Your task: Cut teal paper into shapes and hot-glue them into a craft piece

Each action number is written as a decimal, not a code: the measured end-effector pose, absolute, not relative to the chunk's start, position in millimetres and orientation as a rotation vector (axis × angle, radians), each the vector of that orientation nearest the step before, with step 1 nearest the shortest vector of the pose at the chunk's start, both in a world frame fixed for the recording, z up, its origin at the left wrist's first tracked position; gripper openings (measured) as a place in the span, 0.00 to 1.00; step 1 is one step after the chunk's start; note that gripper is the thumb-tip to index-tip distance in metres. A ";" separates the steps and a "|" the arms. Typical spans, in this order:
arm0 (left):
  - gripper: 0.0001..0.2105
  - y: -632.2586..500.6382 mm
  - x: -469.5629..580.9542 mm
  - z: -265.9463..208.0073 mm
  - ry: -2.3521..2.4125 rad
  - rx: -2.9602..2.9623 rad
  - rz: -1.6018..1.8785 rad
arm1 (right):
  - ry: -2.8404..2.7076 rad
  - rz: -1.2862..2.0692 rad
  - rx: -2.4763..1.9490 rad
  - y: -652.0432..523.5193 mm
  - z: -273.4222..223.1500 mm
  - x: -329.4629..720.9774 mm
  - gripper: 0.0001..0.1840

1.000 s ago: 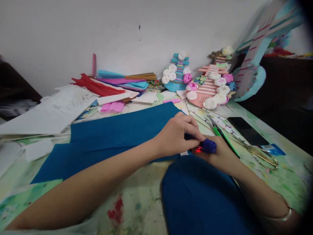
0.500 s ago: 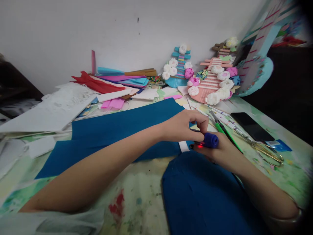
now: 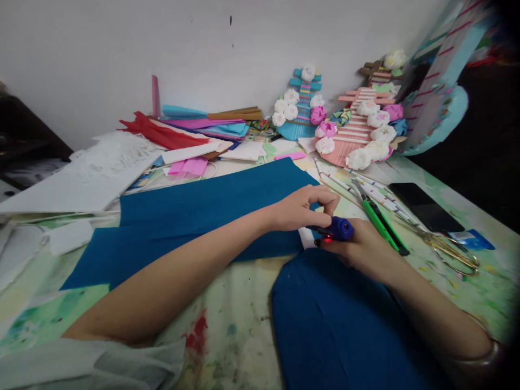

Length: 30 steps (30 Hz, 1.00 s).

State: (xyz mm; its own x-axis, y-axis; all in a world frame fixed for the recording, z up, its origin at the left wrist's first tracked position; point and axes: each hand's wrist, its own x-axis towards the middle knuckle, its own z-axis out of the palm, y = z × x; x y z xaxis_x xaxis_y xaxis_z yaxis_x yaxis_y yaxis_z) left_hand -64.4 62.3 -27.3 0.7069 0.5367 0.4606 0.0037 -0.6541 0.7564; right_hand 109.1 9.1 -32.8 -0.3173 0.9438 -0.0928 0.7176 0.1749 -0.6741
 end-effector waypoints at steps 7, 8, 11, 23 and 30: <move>0.07 63.9 -68.7 -30.4 0.407 2.189 0.873 | -2.107 0.896 -1.600 9.8 -35.6 106.0 0.10; 0.07 64.1 -69.0 -30.6 0.404 2.188 0.874 | -2.101 0.894 -1.604 10.1 -35.7 105.5 0.10; 0.07 64.8 -69.5 -30.5 0.410 2.183 0.887 | -2.076 0.897 -1.608 11.3 -36.2 103.8 0.10; 0.08 64.7 -72.4 -32.8 0.415 2.186 0.883 | -2.097 0.866 -1.654 11.5 -36.2 101.0 0.10; 0.10 61.8 -73.0 -31.1 0.461 2.195 0.828 | -2.137 0.837 -1.644 10.4 -37.4 102.5 0.11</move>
State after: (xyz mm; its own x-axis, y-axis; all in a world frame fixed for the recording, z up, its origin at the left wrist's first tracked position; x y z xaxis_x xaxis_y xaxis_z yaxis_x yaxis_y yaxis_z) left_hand -73.0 61.8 -31.1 0.7278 0.5429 0.4191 0.0706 -0.6671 0.7416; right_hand 102.5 10.4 -37.4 -0.2888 0.9522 -0.0999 0.7666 0.1675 -0.6199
